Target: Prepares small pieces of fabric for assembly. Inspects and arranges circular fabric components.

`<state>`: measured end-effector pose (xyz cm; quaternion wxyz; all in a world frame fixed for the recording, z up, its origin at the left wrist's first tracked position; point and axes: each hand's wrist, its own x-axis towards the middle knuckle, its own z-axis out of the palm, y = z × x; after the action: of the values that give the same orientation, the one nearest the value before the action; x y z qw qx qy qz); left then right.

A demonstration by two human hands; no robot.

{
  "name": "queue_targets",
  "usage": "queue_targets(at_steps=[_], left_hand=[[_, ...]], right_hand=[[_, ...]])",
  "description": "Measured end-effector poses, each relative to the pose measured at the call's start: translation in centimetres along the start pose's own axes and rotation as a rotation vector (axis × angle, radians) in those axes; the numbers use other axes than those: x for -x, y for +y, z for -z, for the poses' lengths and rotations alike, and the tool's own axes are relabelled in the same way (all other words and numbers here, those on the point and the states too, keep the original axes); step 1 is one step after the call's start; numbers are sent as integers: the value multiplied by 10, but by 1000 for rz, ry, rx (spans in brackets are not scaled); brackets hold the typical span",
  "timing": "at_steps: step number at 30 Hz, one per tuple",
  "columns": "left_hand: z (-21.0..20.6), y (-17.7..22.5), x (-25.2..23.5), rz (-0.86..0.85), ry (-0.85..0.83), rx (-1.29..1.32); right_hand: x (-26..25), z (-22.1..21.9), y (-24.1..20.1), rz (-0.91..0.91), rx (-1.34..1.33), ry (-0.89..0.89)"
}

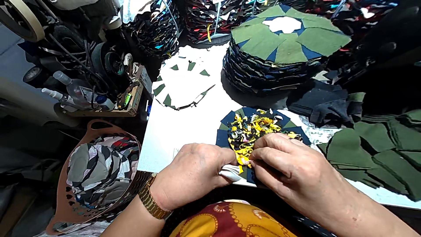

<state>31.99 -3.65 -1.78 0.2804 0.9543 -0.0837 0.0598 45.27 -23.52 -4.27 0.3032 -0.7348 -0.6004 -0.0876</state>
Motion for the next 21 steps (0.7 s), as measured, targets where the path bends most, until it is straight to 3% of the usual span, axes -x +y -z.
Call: queue_targets(at_steps=[11, 17, 21], left_hand=[[-11, 7, -6, -60, 25, 49], [3, -4, -9, 75, 264, 81], [0, -6, -19, 181, 279, 40]], right_hand=[[-1, 1, 7, 49, 16, 6], [-11, 24, 9, -48, -26, 103], [-23, 16, 13, -30, 50, 59]])
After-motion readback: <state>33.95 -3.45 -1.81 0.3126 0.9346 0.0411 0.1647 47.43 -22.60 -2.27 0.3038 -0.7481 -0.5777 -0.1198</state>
